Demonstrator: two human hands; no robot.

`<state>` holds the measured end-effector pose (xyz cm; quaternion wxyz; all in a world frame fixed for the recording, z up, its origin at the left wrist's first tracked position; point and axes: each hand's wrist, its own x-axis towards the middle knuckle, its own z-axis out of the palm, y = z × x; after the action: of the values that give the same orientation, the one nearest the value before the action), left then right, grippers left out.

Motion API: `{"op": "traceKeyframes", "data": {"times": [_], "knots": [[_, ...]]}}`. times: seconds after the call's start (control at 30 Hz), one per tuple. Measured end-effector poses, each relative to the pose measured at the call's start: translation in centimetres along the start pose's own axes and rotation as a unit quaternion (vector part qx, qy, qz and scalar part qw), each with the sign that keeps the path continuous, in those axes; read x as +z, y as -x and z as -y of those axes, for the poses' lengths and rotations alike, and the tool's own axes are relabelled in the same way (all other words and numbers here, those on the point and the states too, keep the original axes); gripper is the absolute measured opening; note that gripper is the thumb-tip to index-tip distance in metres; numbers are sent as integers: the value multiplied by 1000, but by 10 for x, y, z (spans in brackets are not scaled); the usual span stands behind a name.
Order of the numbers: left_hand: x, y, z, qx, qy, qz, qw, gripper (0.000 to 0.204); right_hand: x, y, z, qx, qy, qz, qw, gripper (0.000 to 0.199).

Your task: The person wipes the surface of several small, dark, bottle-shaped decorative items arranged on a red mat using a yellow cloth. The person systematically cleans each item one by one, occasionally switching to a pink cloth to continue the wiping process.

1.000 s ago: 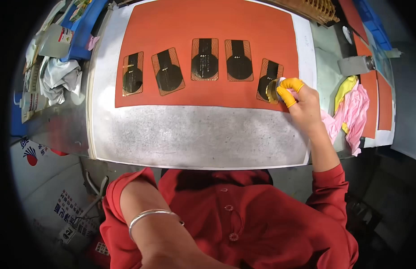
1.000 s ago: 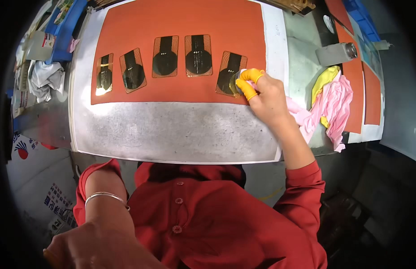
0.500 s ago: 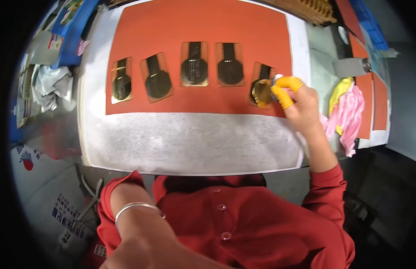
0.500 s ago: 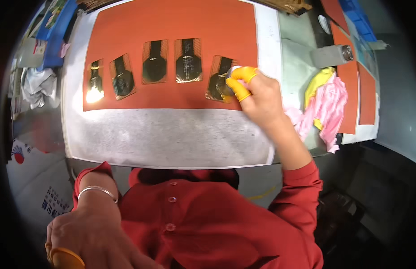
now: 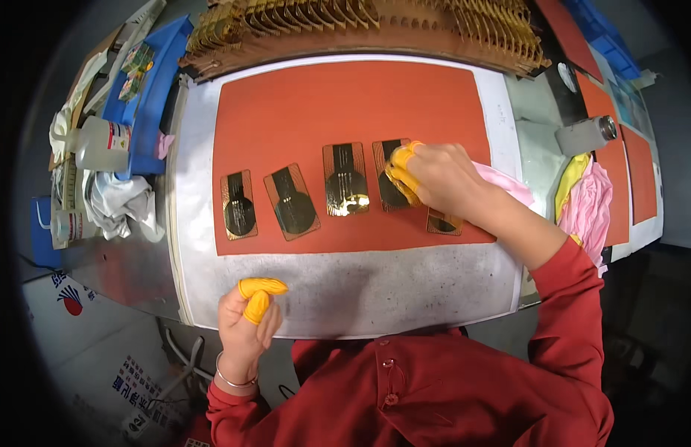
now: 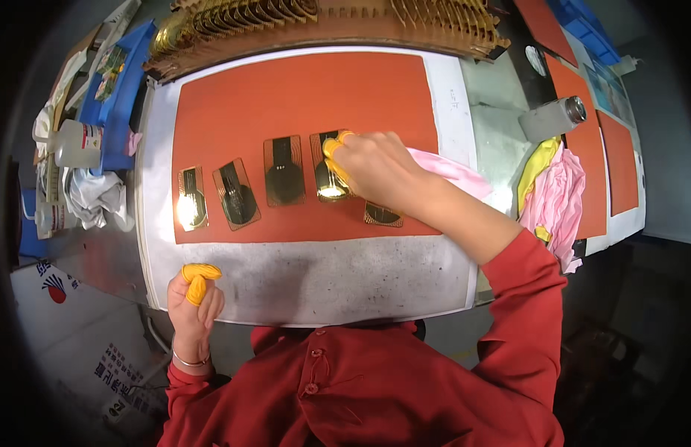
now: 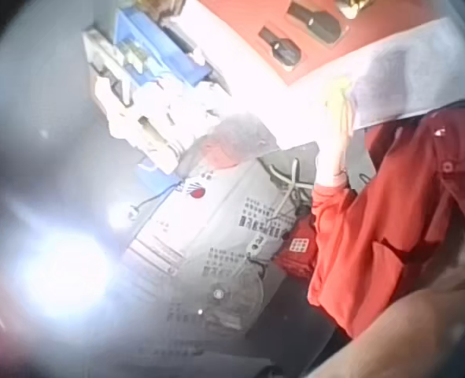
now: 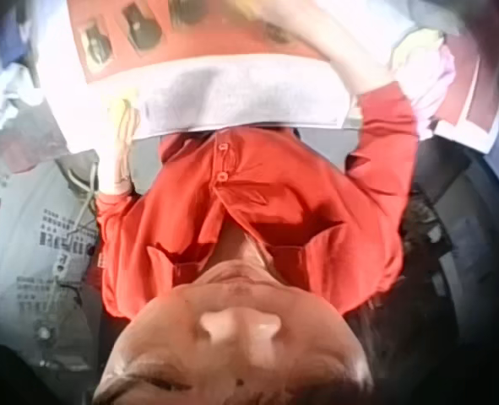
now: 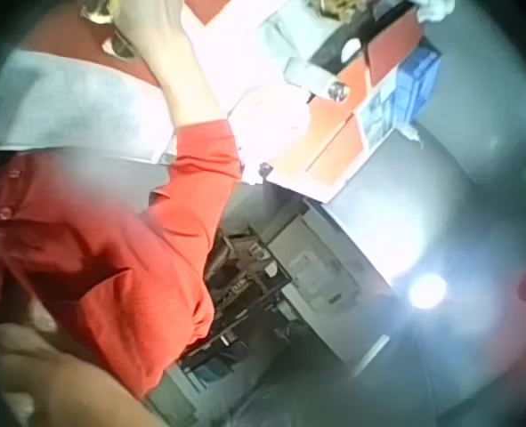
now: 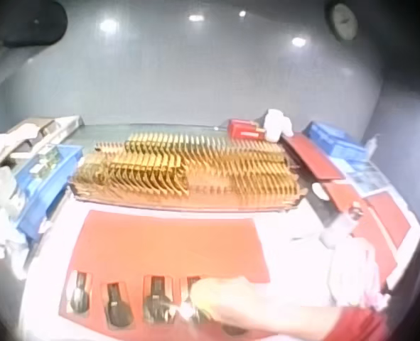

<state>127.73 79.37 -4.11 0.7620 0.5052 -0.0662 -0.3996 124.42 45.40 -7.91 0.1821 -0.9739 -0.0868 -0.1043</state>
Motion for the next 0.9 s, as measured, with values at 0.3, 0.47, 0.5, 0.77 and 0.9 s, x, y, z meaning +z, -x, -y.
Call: {"op": "traceKeyframes", "data": {"times": [0.3,0.47,0.5,0.77,0.9], "knots": [[-23,-8,-9,147,-180,-44,972,52,-13,14,48,-44,45,223,973,11],[-21,-32,-24,101,-357,-37,928,26,-42,92,72,-26,-83,101,991,9],[-4,-39,-21,100,-402,-42,909,24,-52,101,70,3,-86,73,994,9],[109,-107,9,268,-690,189,645,93,-80,155,43,320,-242,-124,908,10],[147,-152,44,266,-691,255,621,102,-67,172,29,376,-273,-150,873,11]]}}
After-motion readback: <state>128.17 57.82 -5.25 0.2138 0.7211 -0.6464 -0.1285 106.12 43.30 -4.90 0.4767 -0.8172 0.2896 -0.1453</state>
